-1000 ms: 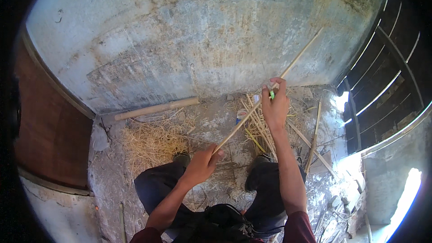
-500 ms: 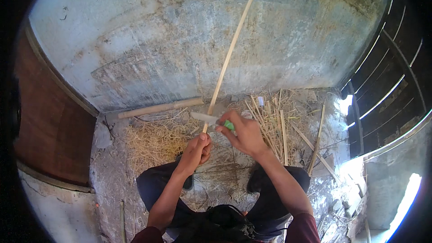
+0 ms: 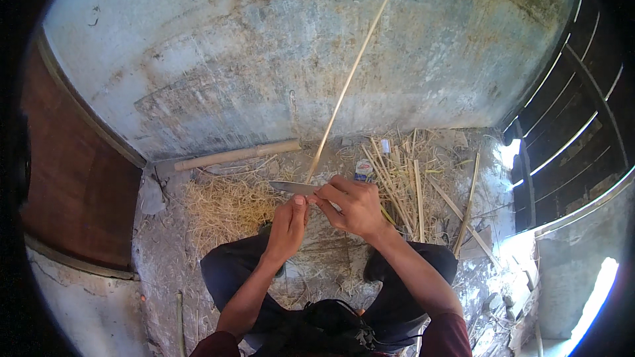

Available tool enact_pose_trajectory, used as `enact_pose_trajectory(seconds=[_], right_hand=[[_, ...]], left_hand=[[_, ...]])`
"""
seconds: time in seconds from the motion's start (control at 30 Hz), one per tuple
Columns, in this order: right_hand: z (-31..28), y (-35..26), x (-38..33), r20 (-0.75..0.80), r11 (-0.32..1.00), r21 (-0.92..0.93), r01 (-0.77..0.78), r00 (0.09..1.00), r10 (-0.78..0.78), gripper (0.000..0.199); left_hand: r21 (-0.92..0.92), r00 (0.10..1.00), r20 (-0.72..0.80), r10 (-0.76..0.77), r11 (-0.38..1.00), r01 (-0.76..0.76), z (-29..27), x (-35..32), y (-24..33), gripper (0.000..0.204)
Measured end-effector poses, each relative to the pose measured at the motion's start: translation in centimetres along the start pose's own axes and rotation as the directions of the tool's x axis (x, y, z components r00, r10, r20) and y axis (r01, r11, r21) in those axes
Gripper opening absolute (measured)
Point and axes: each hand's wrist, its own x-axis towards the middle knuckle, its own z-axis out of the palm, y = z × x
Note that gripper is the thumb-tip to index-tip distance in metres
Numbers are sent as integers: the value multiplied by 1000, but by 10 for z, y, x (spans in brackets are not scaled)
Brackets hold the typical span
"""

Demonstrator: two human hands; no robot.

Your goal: The person thins bamboo strips by using a knife to shave layers off of them while sitting on the ground.

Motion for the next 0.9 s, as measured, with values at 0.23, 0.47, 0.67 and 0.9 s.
enact_pose_trajectory(seconds=[0.23,0.47,0.67,0.9], right_hand=[[5,1,2,-57,999,-41,24,998,-26,17],[1,8,5,-79,986,-120,120,988,-130,16],[-5,11,14,-117,982,-175,75,988,-97,16],[-68,85,27,-510,873,-189,-449,805,303,13]], left_hand=[[67,999,-22,-25,997,26,6,-5,5,60],[50,999,20,-34,998,33,4,-5,10,59],[22,999,26,-41,999,40,3,-4,5,49],[103,999,49,-5,995,0,10,-15,5,44]])
